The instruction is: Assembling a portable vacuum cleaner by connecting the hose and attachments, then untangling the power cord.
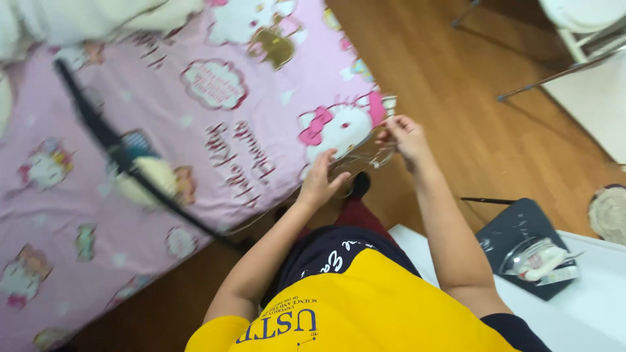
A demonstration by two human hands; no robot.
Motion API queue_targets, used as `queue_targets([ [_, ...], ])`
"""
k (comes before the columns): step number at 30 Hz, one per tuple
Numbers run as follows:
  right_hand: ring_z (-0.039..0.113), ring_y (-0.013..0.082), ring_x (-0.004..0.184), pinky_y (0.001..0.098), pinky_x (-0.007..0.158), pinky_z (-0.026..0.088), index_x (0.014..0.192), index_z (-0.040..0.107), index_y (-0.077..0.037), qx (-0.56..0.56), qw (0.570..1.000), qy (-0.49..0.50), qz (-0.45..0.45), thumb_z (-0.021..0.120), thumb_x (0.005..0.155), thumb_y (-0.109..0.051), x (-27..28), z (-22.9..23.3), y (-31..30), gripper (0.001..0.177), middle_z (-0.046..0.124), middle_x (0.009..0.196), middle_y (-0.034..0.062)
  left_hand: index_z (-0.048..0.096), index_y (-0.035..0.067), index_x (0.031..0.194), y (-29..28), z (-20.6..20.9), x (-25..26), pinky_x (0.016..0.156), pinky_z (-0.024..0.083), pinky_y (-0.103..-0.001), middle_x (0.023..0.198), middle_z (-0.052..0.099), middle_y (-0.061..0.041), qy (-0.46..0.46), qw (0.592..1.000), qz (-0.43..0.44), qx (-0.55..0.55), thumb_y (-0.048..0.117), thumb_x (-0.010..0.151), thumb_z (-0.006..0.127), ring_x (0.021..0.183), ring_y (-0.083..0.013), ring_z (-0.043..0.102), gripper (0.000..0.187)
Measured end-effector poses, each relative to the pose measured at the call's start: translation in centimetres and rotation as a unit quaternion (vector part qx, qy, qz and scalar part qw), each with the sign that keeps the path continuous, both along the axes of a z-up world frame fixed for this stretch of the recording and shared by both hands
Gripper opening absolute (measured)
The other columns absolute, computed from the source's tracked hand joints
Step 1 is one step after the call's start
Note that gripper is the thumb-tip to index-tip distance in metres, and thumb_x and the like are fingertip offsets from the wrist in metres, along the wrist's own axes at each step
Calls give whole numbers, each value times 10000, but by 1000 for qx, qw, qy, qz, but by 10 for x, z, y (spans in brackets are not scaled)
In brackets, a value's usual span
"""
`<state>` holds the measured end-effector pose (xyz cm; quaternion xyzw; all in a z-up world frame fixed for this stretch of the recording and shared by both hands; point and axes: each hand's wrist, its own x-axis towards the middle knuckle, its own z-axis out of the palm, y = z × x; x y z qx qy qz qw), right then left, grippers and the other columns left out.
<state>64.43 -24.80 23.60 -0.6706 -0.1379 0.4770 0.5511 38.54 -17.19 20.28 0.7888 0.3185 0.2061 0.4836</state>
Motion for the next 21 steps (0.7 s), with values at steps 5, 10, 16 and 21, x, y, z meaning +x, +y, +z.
queue_targets([
  [5, 690, 92, 949, 345, 754, 660, 1073, 679, -65, 55, 997, 49, 5, 629, 1004, -223, 83, -2, -11, 179, 680, 1060, 16, 496, 21, 1392, -16, -1, 152, 949, 533, -416, 1278, 616, -199, -50, 996, -78, -12, 281, 853, 829, 1150, -339, 648, 684],
  [10, 656, 115, 908, 298, 824, 616, 1135, 695, -21, 57, 997, 57, -17, 638, 1052, -254, 154, 28, -53, 254, 667, 1076, 21, 530, 9, 1343, -48, 25, 261, 892, 556, -392, 1254, 630, -180, -115, 983, -141, -23, 226, 910, 765, 1095, -330, 670, 538],
  [16, 654, 115, 922, 263, 782, 536, 1163, 712, 14, 106, 992, 1, -68, 645, 1049, -267, 220, 19, -82, 310, 666, 1102, 15, 640, -8, 1162, -53, 36, 355, 876, 580, -372, 1210, 653, -161, -179, 960, -217, -16, 90, 1017, 646, 1058, -316, 696, 175],
  [21, 656, 151, 1060, 304, 928, 542, 1309, 670, -19, 65, 980, -149, -111, 704, 998, -240, 266, -10, -85, 384, 704, 1165, 92, 658, -15, 1067, -44, 32, 415, 798, 543, -400, 1057, 679, -170, -162, 961, -223, 16, 103, 1025, 631, 965, -350, 670, 129],
])
